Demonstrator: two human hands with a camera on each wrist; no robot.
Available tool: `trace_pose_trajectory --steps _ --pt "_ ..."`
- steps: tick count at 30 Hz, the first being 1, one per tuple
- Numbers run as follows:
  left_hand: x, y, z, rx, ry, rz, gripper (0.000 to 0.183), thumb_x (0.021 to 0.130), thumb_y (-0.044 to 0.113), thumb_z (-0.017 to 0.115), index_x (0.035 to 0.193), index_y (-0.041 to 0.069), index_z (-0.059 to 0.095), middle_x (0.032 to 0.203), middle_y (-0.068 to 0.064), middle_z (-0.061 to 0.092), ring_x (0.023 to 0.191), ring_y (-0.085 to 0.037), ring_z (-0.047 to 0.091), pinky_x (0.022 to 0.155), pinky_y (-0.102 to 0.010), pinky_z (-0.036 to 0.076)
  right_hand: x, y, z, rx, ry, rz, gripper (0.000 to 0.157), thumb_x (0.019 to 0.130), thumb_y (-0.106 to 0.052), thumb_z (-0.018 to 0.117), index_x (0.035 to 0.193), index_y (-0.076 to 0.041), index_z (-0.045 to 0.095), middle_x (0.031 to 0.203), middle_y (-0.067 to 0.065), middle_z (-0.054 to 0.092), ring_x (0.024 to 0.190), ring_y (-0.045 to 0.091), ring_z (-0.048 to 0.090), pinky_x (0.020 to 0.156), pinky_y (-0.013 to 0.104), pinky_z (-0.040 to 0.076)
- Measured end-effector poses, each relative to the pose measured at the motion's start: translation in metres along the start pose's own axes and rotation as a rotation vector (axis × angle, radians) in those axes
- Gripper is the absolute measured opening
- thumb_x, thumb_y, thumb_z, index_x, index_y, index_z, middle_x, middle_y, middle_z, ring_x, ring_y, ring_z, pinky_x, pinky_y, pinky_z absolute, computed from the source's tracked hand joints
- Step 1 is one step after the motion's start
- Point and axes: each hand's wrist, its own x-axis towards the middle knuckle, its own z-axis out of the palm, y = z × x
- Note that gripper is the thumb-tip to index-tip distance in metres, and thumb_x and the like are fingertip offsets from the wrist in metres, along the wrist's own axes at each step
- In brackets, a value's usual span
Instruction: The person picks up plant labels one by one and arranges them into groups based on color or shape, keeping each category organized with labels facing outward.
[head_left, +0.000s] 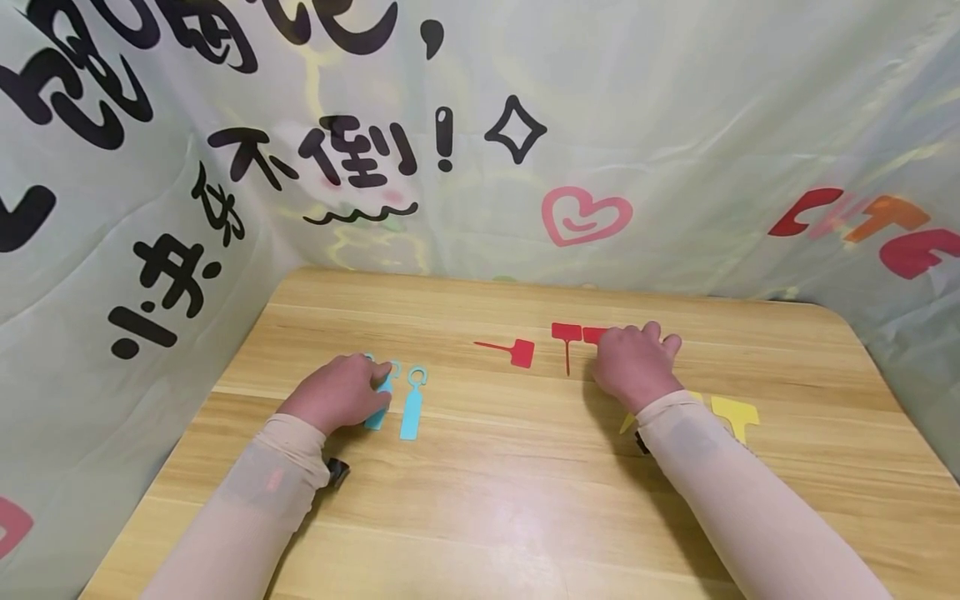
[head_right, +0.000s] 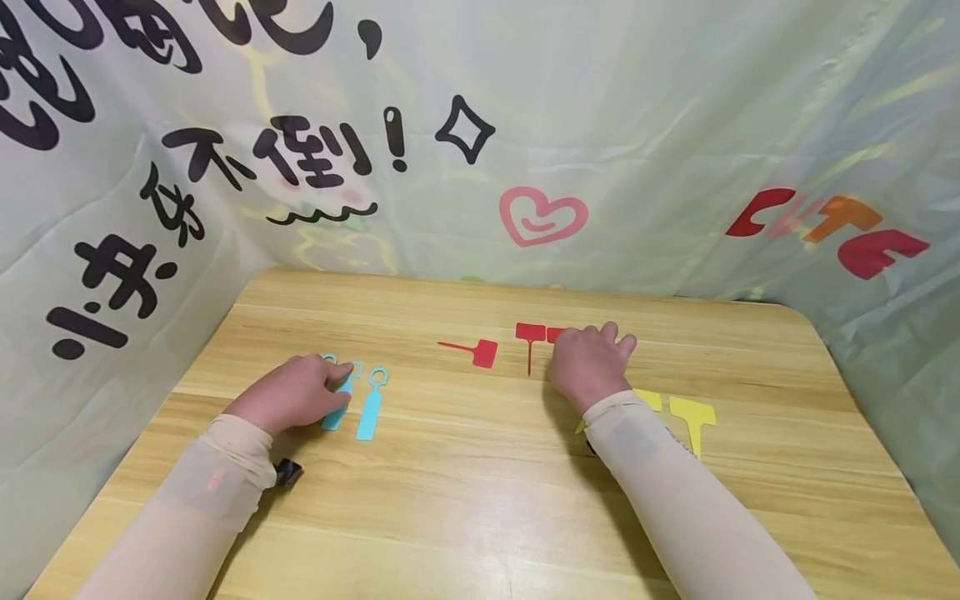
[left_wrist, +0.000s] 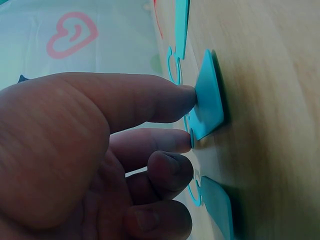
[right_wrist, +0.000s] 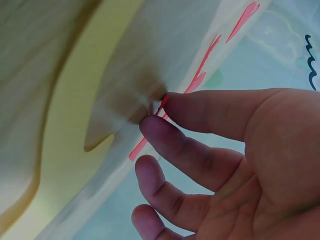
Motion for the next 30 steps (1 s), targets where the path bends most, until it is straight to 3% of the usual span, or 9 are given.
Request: trace_pose_trajectory --steps 8,20,26,30 --pt "-0.001 0.001 -0.002 -0.006 -0.004 -0.007 0.055 0.097 0.026 0.060 0.150 0.013 0.053 0.154 -0.026 0.044 0.144 -0.044 0.039 0.091 -0.046 0.045 0.000 -0.001 -0.001 -0.005 -0.011 0.003 0.024 0.088 -0.004 0.049 0.068 -0.012 0.060 0.080 0.013 0.054 0.097 0.044 0.036 0.085 0.065 0.022" --pt "-0.001 0.002 -0.002 0.006 0.000 -0.006 0.055 0.096 0.026 0.060 0.149 0.013 0.054 0.151 -0.023 0.050 0.139 -0.041 0.046 0.087 -0.043 0.046 -0.001 -0.003 -0.002 0.002 -0.011 0.009 0.023 0.086 -0.004 0.051 0.065 -0.012 0.059 0.078 0.013 0.052 0.096 0.042 0.036 0.085 0.063 0.021" --pt "-0.001 0.002 -0.001 -0.003 -0.004 -0.012 0.055 0.096 0.026 0.061 0.149 0.014 0.054 0.151 -0.023 0.049 0.138 -0.039 0.047 0.085 -0.043 0.046 -0.005 -0.016 -0.007 -0.005 0.056 -0.021 0.024 0.084 -0.010 0.058 0.060 -0.013 0.057 0.076 0.012 0.052 0.096 0.042 0.036 0.085 0.064 0.021" --pt "-0.001 0.001 -0.002 -0.006 -0.004 -0.010 0.056 0.096 0.026 0.061 0.150 0.013 0.054 0.152 -0.024 0.048 0.138 -0.040 0.047 0.088 -0.044 0.046 -0.007 -0.034 -0.011 -0.004 0.045 -0.049 0.028 0.087 -0.019 0.064 0.060 -0.013 0.059 0.079 0.012 0.053 0.098 0.041 0.037 0.085 0.062 0.024"
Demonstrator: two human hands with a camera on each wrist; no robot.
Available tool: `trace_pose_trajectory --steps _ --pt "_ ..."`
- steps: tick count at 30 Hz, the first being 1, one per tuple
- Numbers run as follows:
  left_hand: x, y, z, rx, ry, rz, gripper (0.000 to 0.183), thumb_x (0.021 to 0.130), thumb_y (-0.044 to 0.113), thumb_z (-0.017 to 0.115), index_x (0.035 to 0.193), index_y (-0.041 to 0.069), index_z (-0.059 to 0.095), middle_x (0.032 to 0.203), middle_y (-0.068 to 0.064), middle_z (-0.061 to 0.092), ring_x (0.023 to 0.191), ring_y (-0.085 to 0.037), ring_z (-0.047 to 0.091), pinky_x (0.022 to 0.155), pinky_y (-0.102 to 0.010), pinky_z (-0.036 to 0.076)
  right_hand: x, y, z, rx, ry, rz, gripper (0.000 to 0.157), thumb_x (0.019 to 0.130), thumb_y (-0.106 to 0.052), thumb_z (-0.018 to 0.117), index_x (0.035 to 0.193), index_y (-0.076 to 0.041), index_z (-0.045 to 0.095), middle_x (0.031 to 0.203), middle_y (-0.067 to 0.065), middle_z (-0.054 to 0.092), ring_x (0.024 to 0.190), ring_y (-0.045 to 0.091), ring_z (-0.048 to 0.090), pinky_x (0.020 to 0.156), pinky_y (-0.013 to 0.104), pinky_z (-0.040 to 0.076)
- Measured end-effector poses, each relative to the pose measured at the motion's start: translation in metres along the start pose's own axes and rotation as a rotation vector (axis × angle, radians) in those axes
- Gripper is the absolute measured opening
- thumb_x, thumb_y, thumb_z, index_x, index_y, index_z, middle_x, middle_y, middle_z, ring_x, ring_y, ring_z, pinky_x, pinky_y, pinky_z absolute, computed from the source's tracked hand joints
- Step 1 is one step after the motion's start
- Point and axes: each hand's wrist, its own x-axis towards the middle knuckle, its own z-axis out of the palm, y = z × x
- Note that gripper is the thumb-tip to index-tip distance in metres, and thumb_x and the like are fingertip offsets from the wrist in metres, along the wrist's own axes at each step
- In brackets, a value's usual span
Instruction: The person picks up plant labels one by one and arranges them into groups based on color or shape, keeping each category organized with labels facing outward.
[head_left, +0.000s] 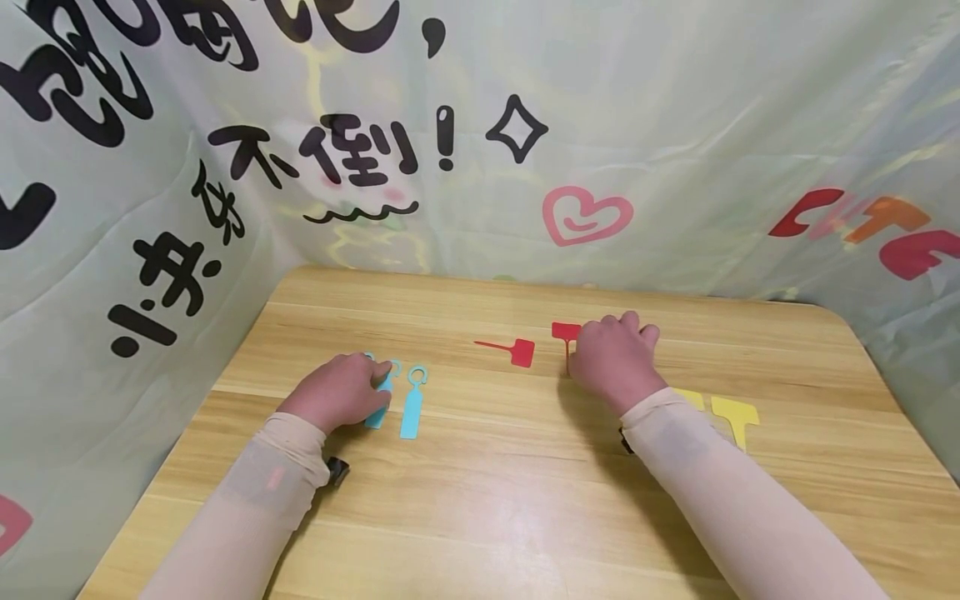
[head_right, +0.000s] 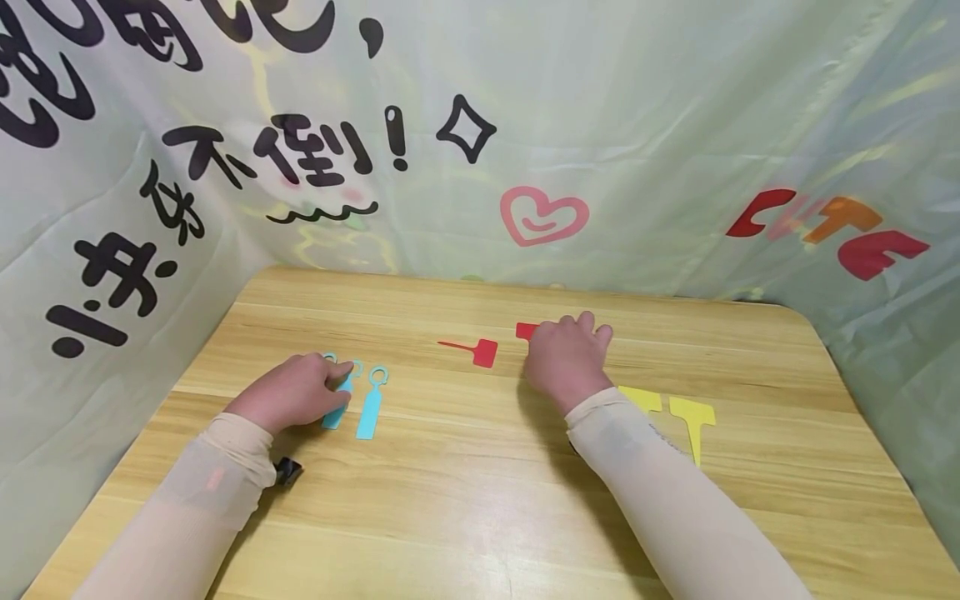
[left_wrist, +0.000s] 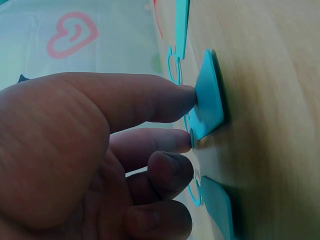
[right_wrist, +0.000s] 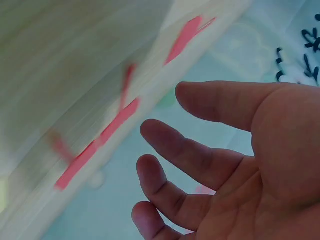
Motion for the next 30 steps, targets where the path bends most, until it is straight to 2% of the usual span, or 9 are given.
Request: trace_pose_trajectory --steps 9,14,19,30 --pt "0.001 -0.003 0.001 0.000 0.010 0.000 0.056 0.096 0.027 0.061 0.150 0.013 0.054 0.151 -0.024 0.049 0.140 -0.042 0.045 0.093 -0.047 0.047 0.011 -0.054 0.004 -0.021 -0.022 -0.102 0.023 0.089 -0.019 0.064 0.067 -0.014 0.061 0.082 0.008 0.054 0.094 0.034 0.040 0.083 0.054 0.028" --pt "0.000 -0.004 0.001 0.000 0.012 0.004 0.055 0.095 0.026 0.060 0.149 0.013 0.055 0.152 -0.023 0.049 0.142 -0.042 0.043 0.091 -0.045 0.046 0.025 -0.076 0.015 -0.045 0.001 -0.173 0.023 0.089 -0.010 0.058 0.067 -0.015 0.061 0.081 0.007 0.054 0.091 0.033 0.039 0.082 0.050 0.027" --pt "0.000 -0.003 0.002 -0.005 0.019 0.019 0.055 0.095 0.026 0.061 0.148 0.012 0.056 0.150 -0.022 0.050 0.142 -0.042 0.042 0.090 -0.044 0.046 0.037 -0.087 0.023 -0.091 0.048 -0.246 0.026 0.090 -0.005 0.055 0.068 -0.016 0.062 0.080 0.006 0.053 0.090 0.033 0.039 0.080 0.050 0.029" --pt "0.001 -0.003 0.003 -0.004 0.019 0.016 0.055 0.094 0.025 0.059 0.148 0.014 0.056 0.152 -0.022 0.048 0.144 -0.040 0.040 0.085 -0.042 0.044 0.047 -0.092 0.029 -0.171 0.031 -0.321 0.027 0.094 -0.003 0.052 0.074 -0.017 0.062 0.079 0.004 0.053 0.088 0.030 0.041 0.079 0.049 0.029"
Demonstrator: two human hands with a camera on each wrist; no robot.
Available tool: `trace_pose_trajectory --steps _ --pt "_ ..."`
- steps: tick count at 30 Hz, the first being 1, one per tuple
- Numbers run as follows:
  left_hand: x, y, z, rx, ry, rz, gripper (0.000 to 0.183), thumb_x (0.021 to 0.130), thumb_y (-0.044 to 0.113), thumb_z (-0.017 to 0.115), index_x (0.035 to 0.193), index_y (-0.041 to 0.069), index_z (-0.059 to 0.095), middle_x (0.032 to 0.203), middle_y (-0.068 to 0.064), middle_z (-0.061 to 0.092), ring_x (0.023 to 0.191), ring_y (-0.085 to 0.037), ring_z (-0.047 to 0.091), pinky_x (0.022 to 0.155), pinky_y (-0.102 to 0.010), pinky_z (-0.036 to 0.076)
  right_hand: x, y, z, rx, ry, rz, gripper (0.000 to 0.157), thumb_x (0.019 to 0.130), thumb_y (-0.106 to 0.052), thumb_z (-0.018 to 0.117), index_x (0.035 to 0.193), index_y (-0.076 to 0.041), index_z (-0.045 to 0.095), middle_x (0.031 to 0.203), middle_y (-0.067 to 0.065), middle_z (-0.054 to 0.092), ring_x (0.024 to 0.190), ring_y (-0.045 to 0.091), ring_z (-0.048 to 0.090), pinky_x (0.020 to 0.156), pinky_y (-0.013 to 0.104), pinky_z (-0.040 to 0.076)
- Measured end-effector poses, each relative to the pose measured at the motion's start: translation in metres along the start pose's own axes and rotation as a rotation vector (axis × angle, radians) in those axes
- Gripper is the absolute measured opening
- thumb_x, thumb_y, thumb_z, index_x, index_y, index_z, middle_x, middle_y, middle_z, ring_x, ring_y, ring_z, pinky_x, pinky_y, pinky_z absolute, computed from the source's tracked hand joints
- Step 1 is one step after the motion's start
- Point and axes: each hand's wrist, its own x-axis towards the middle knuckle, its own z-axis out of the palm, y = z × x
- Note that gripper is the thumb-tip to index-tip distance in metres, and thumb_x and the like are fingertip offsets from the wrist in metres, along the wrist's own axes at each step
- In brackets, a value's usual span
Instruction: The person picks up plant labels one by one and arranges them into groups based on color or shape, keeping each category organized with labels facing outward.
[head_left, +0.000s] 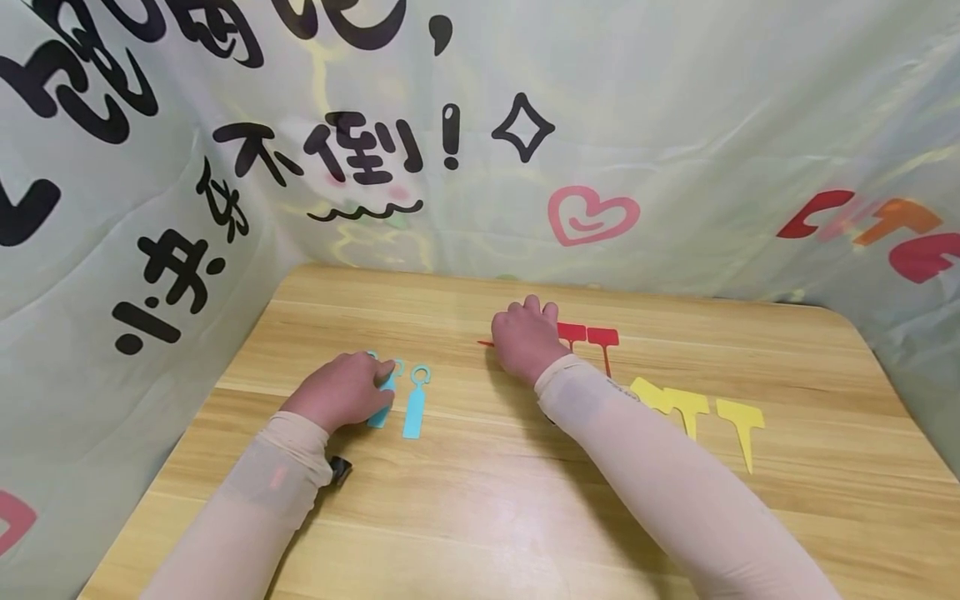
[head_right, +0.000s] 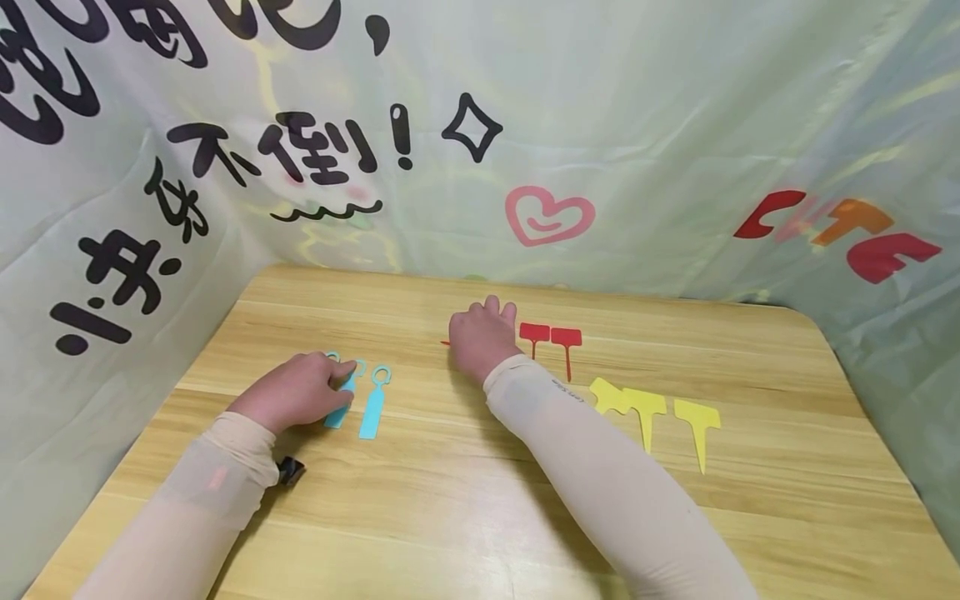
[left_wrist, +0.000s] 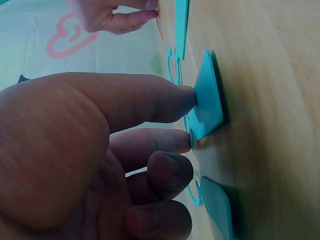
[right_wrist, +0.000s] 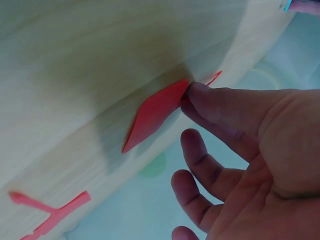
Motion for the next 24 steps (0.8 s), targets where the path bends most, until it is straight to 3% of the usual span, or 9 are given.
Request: trace_pose_trajectory --steps 6,16,24 --pt "0.000 0.001 -0.001 0.002 -0.002 -0.001 0.055 0.093 0.023 0.058 0.147 0.014 0.057 0.153 -0.023 0.047 0.144 -0.041 0.040 0.082 -0.041 0.045 -0.001 0.004 0.003 -0.063 0.025 -0.065 0.027 0.093 -0.002 0.054 0.074 -0.018 0.064 0.077 0.003 0.051 0.088 0.029 0.041 0.080 0.049 0.028" --pt "0.000 0.003 -0.003 0.002 -0.007 0.010 0.055 0.093 0.022 0.058 0.147 0.012 0.057 0.152 -0.024 0.048 0.141 -0.041 0.044 0.068 -0.036 0.043 -0.008 0.022 0.009 -0.247 0.197 -0.283 0.026 0.091 0.000 0.060 0.075 -0.017 0.072 0.080 0.003 0.049 0.088 0.029 0.040 0.083 0.051 0.029" --pt "0.000 0.002 -0.002 0.004 -0.004 0.006 0.051 0.093 0.022 0.058 0.143 0.013 0.063 0.152 -0.022 0.048 0.144 -0.041 0.040 0.077 -0.039 0.044 -0.012 0.047 -0.001 -0.275 0.292 -0.449 0.029 0.093 0.000 0.068 0.092 -0.026 0.082 0.096 0.002 0.058 0.103 0.028 0.045 0.087 0.052 0.031"
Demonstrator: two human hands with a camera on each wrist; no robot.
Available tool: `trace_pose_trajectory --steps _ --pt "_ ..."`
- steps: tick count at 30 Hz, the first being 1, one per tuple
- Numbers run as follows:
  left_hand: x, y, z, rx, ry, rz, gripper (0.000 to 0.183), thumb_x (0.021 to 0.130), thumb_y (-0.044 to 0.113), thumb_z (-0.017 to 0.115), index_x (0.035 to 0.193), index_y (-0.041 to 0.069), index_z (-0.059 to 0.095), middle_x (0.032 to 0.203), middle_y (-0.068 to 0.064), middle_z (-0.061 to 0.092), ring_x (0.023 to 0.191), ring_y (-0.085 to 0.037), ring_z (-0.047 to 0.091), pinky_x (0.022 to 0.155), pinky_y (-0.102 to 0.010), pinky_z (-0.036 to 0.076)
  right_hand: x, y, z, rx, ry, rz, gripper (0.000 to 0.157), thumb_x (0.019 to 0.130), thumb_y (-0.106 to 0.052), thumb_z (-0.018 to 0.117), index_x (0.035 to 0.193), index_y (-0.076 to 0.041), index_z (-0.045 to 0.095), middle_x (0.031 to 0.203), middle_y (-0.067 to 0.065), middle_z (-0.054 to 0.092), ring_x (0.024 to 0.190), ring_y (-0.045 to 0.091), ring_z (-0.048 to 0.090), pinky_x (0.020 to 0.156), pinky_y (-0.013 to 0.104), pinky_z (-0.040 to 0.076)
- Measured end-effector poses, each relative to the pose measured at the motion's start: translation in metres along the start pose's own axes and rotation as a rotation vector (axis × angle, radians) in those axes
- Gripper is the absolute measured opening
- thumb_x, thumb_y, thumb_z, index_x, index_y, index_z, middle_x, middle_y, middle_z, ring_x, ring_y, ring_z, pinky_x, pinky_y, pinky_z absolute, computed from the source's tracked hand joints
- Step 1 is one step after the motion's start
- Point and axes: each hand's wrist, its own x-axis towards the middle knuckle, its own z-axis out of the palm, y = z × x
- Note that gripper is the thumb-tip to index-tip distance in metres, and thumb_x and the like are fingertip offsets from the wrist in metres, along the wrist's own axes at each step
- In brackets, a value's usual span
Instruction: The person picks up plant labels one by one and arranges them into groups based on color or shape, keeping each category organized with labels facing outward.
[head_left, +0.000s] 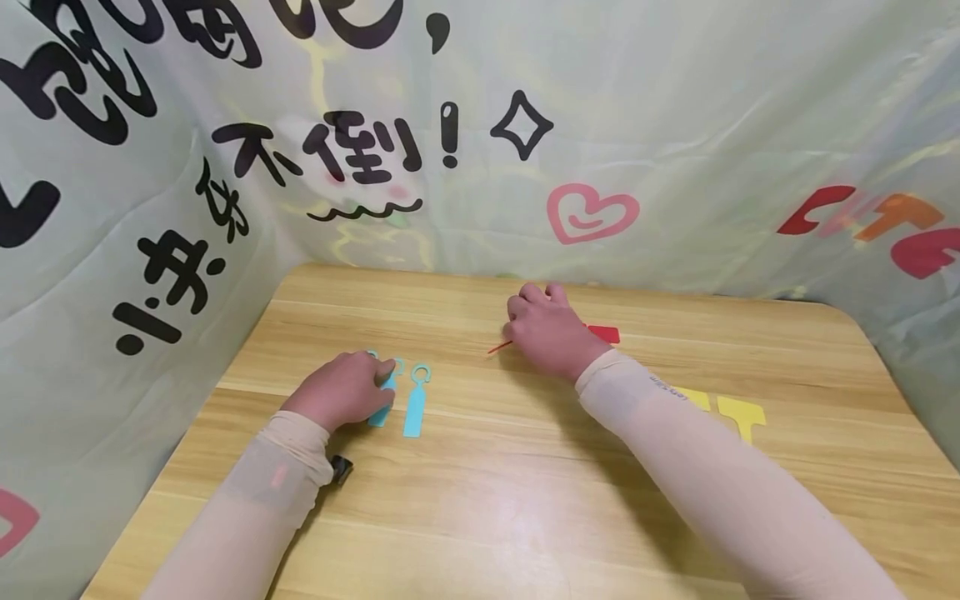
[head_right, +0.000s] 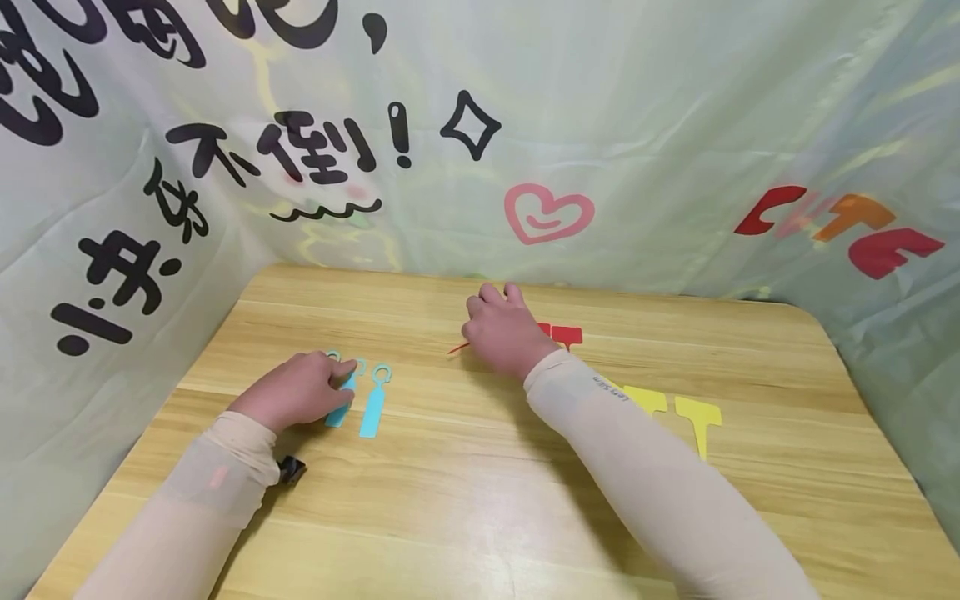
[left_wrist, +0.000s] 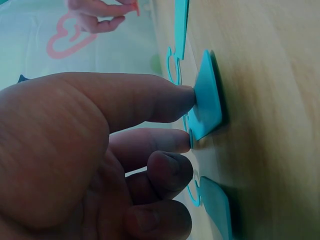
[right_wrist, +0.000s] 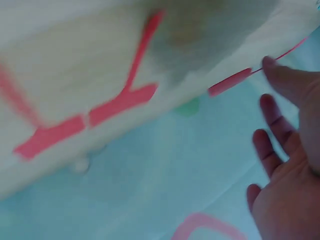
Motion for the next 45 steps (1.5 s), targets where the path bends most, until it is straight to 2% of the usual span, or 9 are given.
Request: trace_pose_trajectory --steps 5,11,22,24,29,35,40,42,45 --pt "0.000 -0.001 0.001 -0.001 0.001 -0.007 0.054 0.093 0.023 0.058 0.146 0.013 0.059 0.152 -0.022 0.048 0.144 -0.041 0.040 0.077 -0.039 0.044 -0.016 0.026 -0.008 -0.011 0.051 -0.107 0.019 0.092 -0.003 0.074 0.093 -0.020 0.081 0.101 0.002 0.060 0.107 0.030 0.046 0.087 0.051 0.030" --pt "0.001 -0.001 0.001 -0.020 -0.006 -0.018 0.049 0.093 0.024 0.058 0.140 0.015 0.065 0.153 -0.019 0.049 0.145 -0.039 0.040 0.070 -0.036 0.043 -0.052 0.064 -0.006 0.003 0.053 -0.182 0.013 0.087 -0.006 0.080 0.096 -0.016 0.081 0.106 0.005 0.061 0.108 0.032 0.046 0.088 0.052 0.031" --pt "-0.001 -0.003 0.000 -0.021 -0.016 -0.041 0.057 0.093 0.023 0.057 0.150 0.014 0.053 0.156 -0.022 0.044 0.141 -0.037 0.044 0.070 -0.036 0.043 -0.103 0.112 0.013 -0.028 0.025 -0.261 0.025 0.074 -0.003 0.090 0.091 -0.016 0.077 0.106 0.005 0.061 0.107 0.032 0.048 0.089 0.053 0.036" --pt "-0.001 -0.003 0.000 -0.028 -0.018 -0.041 0.057 0.093 0.023 0.057 0.150 0.014 0.053 0.156 -0.023 0.043 0.141 -0.037 0.044 0.064 -0.035 0.042 -0.108 0.119 0.014 -0.037 0.027 -0.289 0.027 0.073 -0.003 0.091 0.093 -0.015 0.077 0.106 0.006 0.061 0.108 0.032 0.049 0.089 0.053 0.037" --pt "0.001 -0.002 0.001 -0.026 -0.018 -0.038 0.056 0.094 0.024 0.058 0.149 0.015 0.054 0.155 -0.020 0.046 0.144 -0.038 0.041 0.069 -0.036 0.043 -0.118 0.135 0.018 -0.057 0.066 -0.382 0.031 0.073 0.002 0.089 0.097 -0.010 0.075 0.102 0.008 0.059 0.105 0.034 0.051 0.083 0.052 0.040" --pt "0.002 0.000 0.001 -0.040 -0.009 -0.042 0.051 0.092 0.024 0.058 0.142 0.015 0.063 0.152 -0.009 0.052 0.132 -0.032 0.052 0.060 -0.034 0.039 -0.128 0.154 0.026 -0.061 0.084 -0.479 0.029 0.078 0.011 0.075 0.098 -0.010 0.074 0.100 0.010 0.058 0.101 0.038 0.052 0.079 0.052 0.039" --pt "0.003 0.002 0.000 -0.048 -0.018 -0.051 0.035 0.093 0.024 0.059 0.122 0.018 0.077 0.152 -0.005 0.052 0.108 -0.029 0.059 0.056 -0.033 0.037 -0.130 0.158 0.031 -0.098 0.088 -0.515 0.038 0.067 0.009 0.089 0.094 -0.015 0.076 0.103 0.009 0.061 0.101 0.036 0.053 0.079 0.050 0.039" --pt "0.003 0.002 0.000 -0.049 -0.018 -0.054 0.032 0.093 0.024 0.059 0.119 0.019 0.078 0.152 -0.004 0.052 0.112 -0.029 0.059 0.056 -0.033 0.038 -0.130 0.158 0.033 -0.109 0.088 -0.523 0.042 0.064 0.006 0.093 0.095 -0.016 0.077 0.104 0.008 0.062 0.101 0.035 0.053 0.079 0.049 0.039" --pt "0.002 0.001 0.000 -0.041 -0.022 -0.054 0.041 0.093 0.024 0.059 0.132 0.017 0.071 0.154 -0.010 0.050 0.128 -0.034 0.054 0.061 -0.033 0.040 -0.130 0.158 0.034 -0.127 0.100 -0.539 0.045 0.062 0.004 0.095 0.099 -0.015 0.078 0.105 0.007 0.063 0.101 0.034 0.053 0.077 0.049 0.039"
